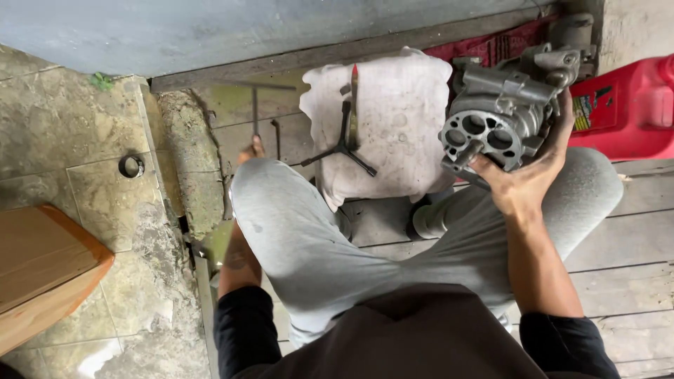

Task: The person sits on the floor and uses a T-handle wrench to loosen bolts on a metal engine block. They then remove a circular metal plate from the engine and inspect it closely, turning it over in their hands.

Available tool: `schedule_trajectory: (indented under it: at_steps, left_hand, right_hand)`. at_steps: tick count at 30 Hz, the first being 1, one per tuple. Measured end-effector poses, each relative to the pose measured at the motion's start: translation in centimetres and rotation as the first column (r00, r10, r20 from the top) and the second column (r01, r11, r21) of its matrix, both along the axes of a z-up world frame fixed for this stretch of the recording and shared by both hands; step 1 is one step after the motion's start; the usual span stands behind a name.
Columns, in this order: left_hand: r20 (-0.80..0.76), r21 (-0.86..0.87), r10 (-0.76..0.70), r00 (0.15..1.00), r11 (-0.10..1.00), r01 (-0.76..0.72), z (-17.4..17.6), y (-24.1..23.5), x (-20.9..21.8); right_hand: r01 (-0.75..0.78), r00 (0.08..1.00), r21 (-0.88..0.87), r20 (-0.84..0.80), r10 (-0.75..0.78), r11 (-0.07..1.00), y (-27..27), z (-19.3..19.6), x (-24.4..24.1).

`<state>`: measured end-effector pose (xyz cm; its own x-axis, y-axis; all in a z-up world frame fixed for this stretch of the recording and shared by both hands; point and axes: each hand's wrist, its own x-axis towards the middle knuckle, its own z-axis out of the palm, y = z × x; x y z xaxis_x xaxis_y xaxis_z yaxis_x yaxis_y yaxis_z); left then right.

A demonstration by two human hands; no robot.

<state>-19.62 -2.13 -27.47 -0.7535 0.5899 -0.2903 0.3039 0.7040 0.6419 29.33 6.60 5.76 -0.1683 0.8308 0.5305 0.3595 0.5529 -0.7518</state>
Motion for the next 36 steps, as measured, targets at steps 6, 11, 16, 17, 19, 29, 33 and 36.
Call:
schedule_trajectory:
  at_steps: [6, 11, 16, 17, 19, 29, 33, 36]
  left_hand:
    - [0.031, -0.016, -0.045, 0.999, 0.999, 0.046, 1.6, 0.0, 0.4]
    - [0.056, -0.012, -0.152, 0.987, 0.988, 0.153, 1.2, 3.7, 0.0]
    - [0.091, -0.016, -0.282, 0.955, 0.959, 0.284, -0.6, 6.5, 0.9]
    - [0.088, -0.02, -0.293, 0.952, 0.955, 0.296, -0.6, 6.4, 0.6]
    - [0.081, -0.028, -0.317, 0.945, 0.947, 0.32, 0.0, 6.1, 0.3]
    - [0.108, 0.327, -0.715, 0.691, 0.682, 0.654, 28.3, 8.2, 4.9]
    - [0.092, 0.579, -0.96, 0.265, 0.268, 0.77, 40.5, 6.2, 15.5]
    - [0.066, 0.505, -0.926, 0.372, 0.352, 0.788, 41.4, 5.7, 21.2]
  right_hand:
    - [-0.074, 0.996, -0.035, -0.041, 0.073, 0.997, 0.5, -0.2, -1.7]
    - [-0.054, 0.998, 0.013, -0.015, 0.054, 0.998, 1.0, -2.1, -2.3]
    - [0.056, 0.996, -0.084, 0.068, -0.05, 0.995, 0.5, -2.9, -2.7]
    - [0.049, 0.996, -0.068, 0.076, -0.043, 0.997, 0.6, -3.0, -2.9]
    - [0.043, 0.996, -0.05, 0.08, -0.039, 0.998, 0.7, -3.2, -3.4]
    - [0.035, 0.973, 0.189, -0.233, 0.01, 0.981, 1.5, -4.5, -4.5]
    - [0.056, 0.981, 0.38, -0.194, 0.02, 0.923, 2.4, -2.3, -5.4]
    - [0.053, 0.993, 0.548, -0.114, 0.012, 0.835, 3.2, -0.9, -5.2]
